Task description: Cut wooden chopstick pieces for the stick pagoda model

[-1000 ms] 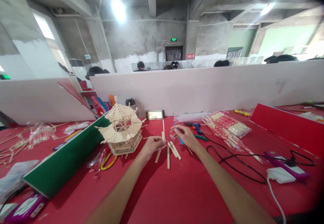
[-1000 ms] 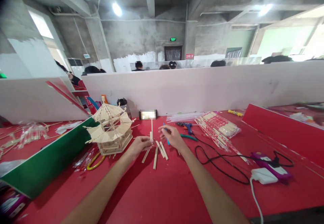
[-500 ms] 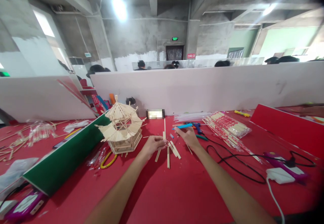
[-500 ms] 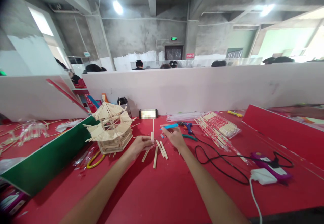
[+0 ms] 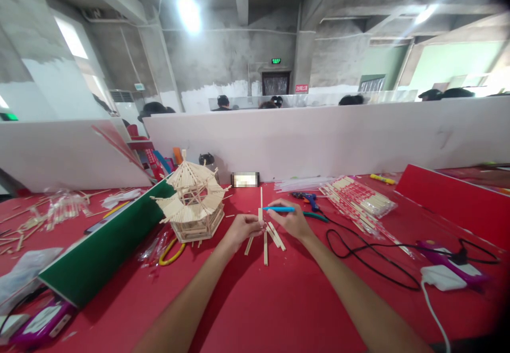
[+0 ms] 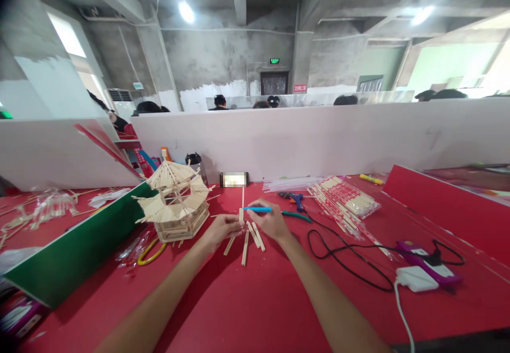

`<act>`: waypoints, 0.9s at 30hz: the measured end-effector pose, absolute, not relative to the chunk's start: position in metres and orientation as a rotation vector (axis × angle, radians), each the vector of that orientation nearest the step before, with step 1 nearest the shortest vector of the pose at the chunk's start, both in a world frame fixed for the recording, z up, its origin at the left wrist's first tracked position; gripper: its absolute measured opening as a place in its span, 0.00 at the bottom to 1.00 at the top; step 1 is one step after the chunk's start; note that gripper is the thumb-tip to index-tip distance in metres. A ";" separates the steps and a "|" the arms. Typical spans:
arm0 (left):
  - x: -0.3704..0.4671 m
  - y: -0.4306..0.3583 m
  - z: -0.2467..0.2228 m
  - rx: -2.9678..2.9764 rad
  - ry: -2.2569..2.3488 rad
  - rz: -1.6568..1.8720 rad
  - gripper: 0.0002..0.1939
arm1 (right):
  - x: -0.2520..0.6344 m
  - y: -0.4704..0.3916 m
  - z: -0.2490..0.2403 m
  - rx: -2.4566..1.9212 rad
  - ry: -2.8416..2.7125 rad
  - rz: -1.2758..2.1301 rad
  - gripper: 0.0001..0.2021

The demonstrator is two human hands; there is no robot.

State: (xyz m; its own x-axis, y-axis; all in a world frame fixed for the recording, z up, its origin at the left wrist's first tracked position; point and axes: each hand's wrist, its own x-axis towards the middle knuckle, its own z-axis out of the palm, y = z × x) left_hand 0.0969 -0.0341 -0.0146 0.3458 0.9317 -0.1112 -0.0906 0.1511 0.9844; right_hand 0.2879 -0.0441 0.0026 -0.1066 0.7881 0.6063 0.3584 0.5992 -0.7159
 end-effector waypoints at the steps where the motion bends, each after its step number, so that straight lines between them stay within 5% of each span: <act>1: 0.097 -0.034 -0.014 1.172 0.939 0.913 0.18 | 0.288 -0.044 0.003 -0.958 -1.709 0.473 0.09; 27: 0.097 -0.033 -0.016 1.172 0.936 0.912 0.18 | 0.288 -0.045 0.002 -0.996 -1.730 0.434 0.10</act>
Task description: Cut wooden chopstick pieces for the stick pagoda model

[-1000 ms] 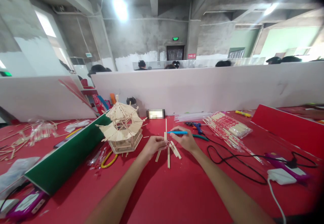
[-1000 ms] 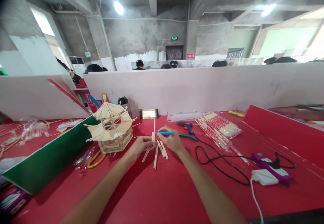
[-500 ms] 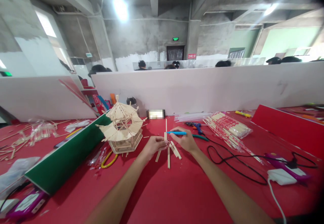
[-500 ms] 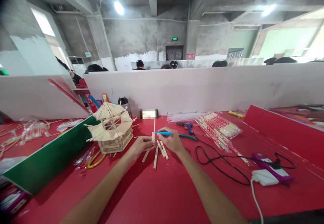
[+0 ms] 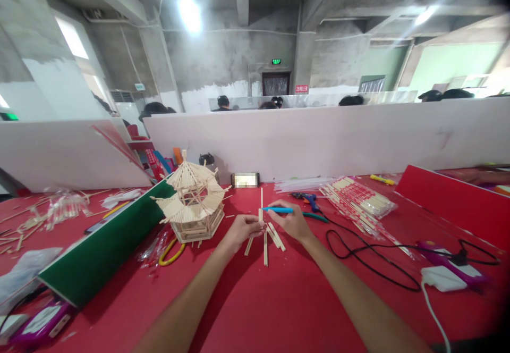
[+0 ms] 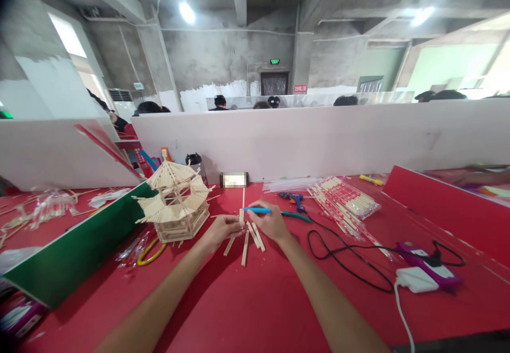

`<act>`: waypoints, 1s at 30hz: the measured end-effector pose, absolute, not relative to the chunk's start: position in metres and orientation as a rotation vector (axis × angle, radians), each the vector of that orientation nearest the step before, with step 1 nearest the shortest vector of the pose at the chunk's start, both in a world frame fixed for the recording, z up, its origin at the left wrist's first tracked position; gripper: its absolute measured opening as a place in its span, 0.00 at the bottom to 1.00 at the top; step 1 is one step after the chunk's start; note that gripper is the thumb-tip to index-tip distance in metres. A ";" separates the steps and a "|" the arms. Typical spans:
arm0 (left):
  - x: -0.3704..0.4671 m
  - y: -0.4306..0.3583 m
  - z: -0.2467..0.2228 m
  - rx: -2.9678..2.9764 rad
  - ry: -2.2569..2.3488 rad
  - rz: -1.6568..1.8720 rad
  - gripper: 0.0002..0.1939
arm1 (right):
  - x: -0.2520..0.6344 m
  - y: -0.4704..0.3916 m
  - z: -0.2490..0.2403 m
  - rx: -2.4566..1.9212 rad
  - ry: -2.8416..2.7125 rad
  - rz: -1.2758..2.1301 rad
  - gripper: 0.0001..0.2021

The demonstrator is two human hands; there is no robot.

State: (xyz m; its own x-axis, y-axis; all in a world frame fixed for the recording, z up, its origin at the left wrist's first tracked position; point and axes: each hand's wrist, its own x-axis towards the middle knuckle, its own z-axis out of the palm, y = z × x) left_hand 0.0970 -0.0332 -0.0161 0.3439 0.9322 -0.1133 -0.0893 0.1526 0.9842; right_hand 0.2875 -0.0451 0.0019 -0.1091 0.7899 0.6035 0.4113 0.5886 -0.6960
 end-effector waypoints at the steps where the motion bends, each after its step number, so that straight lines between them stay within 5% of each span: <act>1: 0.097 -0.033 -0.017 1.169 0.937 0.912 0.17 | 0.288 -0.045 0.002 -1.001 -1.730 0.428 0.10; 30: 0.097 -0.035 -0.013 1.178 0.931 0.926 0.17 | 0.299 -0.024 -0.024 -1.144 -1.959 0.229 0.15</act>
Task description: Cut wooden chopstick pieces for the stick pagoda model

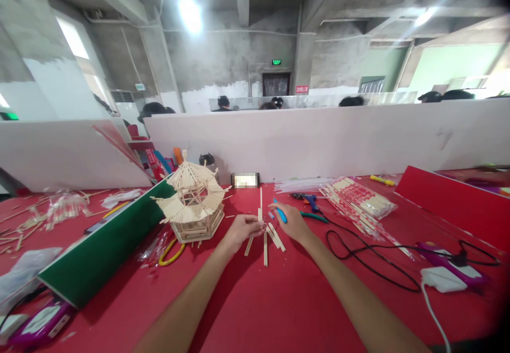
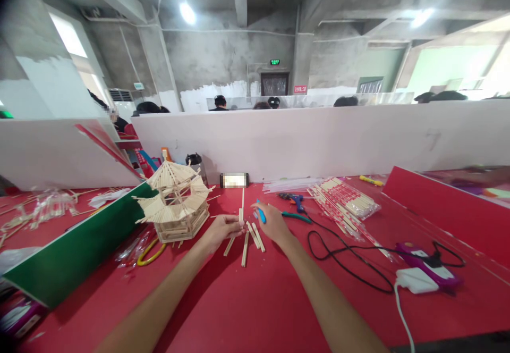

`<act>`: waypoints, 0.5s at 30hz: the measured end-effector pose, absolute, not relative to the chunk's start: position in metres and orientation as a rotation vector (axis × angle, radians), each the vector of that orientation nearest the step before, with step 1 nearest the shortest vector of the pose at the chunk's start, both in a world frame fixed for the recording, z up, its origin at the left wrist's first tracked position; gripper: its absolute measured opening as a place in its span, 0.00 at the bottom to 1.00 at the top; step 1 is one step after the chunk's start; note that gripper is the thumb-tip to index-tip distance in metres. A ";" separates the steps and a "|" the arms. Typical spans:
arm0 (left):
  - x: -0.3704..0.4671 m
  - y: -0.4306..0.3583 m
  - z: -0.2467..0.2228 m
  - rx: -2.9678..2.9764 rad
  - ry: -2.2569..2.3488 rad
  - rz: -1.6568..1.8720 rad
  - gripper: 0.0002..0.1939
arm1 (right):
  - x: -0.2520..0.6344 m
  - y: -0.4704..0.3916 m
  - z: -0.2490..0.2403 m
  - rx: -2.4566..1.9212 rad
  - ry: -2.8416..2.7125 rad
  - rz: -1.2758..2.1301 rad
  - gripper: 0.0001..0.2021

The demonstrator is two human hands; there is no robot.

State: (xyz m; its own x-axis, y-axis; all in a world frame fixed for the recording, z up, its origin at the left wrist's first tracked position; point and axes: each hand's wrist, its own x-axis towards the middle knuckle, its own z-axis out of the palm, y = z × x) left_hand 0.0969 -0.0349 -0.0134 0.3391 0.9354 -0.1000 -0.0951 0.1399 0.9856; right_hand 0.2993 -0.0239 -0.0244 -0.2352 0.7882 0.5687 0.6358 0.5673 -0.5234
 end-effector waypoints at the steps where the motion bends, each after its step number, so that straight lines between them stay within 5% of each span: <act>1: 0.097 -0.035 -0.013 1.183 0.934 0.924 0.17 | 0.300 -0.021 -0.030 -1.185 -2.032 0.185 0.15; 15: 0.097 -0.036 -0.012 1.203 0.921 0.929 0.18 | 0.302 -0.012 -0.045 -1.227 -2.301 0.192 0.17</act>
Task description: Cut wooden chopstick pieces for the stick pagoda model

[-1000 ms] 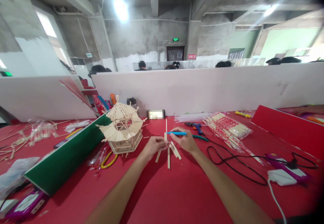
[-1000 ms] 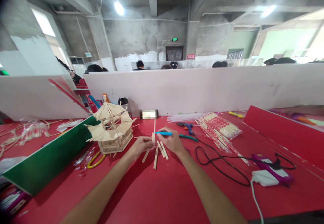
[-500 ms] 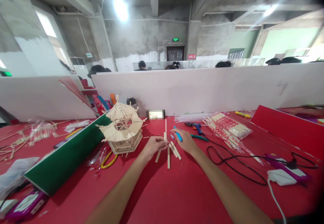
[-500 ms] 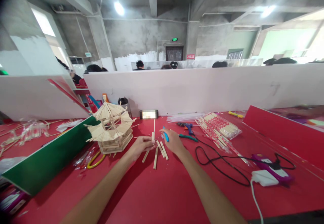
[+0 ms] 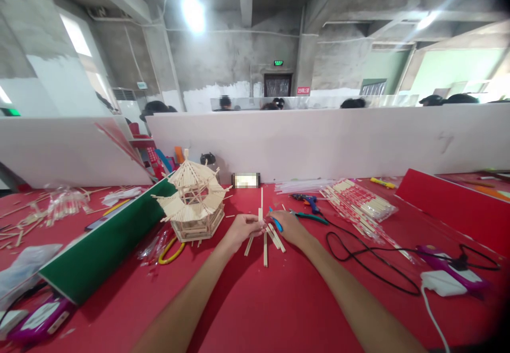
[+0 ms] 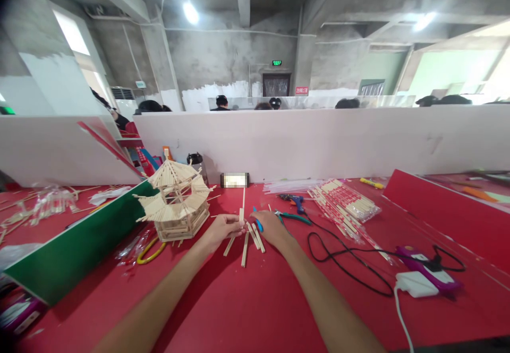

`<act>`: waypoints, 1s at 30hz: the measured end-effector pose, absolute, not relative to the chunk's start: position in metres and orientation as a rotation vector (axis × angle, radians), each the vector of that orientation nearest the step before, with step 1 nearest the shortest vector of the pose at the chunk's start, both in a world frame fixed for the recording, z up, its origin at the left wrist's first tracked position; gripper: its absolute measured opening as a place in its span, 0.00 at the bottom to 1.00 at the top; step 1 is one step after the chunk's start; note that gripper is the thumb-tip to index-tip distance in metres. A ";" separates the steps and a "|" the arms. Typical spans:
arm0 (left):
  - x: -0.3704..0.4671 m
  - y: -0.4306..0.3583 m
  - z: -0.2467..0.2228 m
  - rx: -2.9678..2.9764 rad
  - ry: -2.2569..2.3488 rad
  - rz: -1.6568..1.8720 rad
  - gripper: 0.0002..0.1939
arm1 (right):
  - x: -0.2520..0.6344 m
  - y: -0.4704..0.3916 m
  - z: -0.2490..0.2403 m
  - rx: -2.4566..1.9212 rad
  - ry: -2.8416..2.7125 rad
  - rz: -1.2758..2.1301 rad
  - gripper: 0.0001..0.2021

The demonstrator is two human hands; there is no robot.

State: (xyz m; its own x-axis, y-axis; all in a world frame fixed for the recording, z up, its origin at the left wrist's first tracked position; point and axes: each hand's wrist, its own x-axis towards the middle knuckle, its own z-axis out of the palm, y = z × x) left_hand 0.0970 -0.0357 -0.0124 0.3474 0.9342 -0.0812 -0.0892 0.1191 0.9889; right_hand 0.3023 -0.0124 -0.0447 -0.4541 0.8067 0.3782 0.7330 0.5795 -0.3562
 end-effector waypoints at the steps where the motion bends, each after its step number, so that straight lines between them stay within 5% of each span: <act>1: 0.097 -0.037 -0.011 1.203 0.920 0.931 0.18 | 0.302 -0.012 -0.046 -1.226 -2.320 0.215 0.16; 17: 0.095 -0.032 -0.019 1.248 0.977 0.928 0.19 | 0.300 -0.011 -0.046 -1.299 -2.140 0.147 0.06; 30: 0.091 -0.019 -0.028 1.362 1.056 1.034 0.17 | 0.295 -0.037 -0.012 -0.917 -2.021 0.677 0.08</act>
